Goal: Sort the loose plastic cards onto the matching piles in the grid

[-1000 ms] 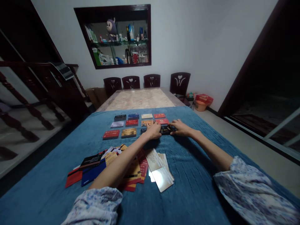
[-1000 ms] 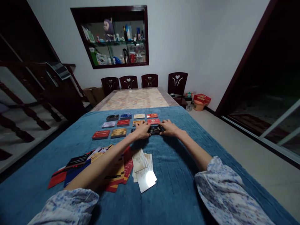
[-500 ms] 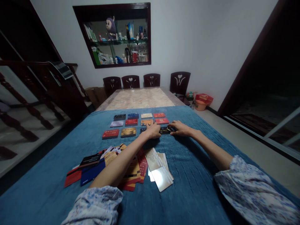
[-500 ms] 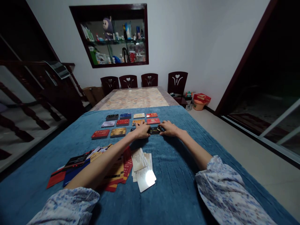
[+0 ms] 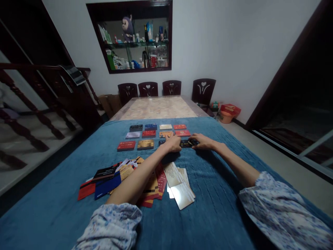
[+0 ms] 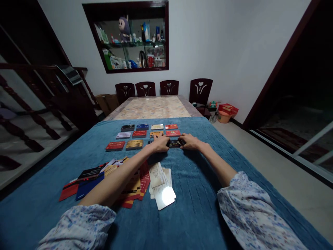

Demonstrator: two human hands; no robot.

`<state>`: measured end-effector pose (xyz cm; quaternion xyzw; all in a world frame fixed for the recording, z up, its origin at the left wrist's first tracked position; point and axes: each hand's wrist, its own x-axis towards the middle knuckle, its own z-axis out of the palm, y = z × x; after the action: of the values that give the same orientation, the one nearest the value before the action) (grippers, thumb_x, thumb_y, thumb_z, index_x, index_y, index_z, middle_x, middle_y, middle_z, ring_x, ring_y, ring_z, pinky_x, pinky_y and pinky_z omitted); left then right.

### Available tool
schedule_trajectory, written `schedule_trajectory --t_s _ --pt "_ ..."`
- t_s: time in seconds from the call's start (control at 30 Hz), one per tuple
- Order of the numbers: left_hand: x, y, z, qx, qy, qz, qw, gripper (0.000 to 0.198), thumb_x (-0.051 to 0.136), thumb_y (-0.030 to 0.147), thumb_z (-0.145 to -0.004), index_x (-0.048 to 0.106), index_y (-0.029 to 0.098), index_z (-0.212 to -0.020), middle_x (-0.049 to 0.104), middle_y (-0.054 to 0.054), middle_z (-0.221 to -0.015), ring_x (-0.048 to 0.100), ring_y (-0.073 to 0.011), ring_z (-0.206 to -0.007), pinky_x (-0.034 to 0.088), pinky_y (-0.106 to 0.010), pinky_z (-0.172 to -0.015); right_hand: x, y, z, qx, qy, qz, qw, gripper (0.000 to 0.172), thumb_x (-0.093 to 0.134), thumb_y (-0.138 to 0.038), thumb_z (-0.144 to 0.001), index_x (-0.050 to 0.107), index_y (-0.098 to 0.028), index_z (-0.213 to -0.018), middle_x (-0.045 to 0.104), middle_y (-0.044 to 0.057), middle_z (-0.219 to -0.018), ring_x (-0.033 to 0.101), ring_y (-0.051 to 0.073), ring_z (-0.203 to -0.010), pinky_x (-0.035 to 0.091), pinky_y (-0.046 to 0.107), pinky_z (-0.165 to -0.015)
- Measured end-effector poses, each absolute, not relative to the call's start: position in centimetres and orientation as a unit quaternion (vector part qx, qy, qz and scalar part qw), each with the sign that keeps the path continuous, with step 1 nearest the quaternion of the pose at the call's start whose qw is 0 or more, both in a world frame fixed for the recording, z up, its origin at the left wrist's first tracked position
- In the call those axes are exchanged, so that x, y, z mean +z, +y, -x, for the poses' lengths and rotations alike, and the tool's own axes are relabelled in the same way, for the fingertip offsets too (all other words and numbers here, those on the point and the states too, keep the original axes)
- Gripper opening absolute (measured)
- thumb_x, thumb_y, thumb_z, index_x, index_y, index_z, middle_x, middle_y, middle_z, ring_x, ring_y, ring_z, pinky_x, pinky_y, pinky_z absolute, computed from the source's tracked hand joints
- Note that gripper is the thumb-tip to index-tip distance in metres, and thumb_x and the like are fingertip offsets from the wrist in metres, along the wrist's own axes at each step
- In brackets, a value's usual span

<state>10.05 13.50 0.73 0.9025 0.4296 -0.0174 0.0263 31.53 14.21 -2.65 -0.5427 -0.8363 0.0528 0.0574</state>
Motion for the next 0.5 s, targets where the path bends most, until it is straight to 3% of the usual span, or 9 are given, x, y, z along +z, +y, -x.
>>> schedule_trajectory --t_s 0.33,0.5 --pt "1.1 12.3 -8.9 0.006 0.416 -0.909 -0.006 0.031 0.058 0.025 -0.081 0.062 0.017 -0.11 0.057 -0.016 -0.128 0.038 -0.0347 -0.129 0.036 -0.063 -0.101 -2.6 14.8 -31.1 0.055 -0.829 0.557 0.015 0.054 0.069 -0.03 -0.071 0.064 -0.024 -0.124 0.06 0.01 -0.121 0.061 0.027 -0.107 0.05 0.037 -0.09" --pt "1.3 11.7 -6.9 0.032 0.411 -0.911 -0.013 0.032 0.057 0.021 -0.081 0.062 0.018 -0.113 0.057 -0.014 -0.128 0.036 -0.034 -0.131 0.033 -0.061 -0.102 -2.5 14.4 -31.3 0.062 -0.83 0.553 0.037 0.058 0.069 -0.03 -0.071 0.062 -0.023 -0.128 0.06 0.011 -0.119 0.06 0.027 -0.107 0.05 0.036 -0.091"
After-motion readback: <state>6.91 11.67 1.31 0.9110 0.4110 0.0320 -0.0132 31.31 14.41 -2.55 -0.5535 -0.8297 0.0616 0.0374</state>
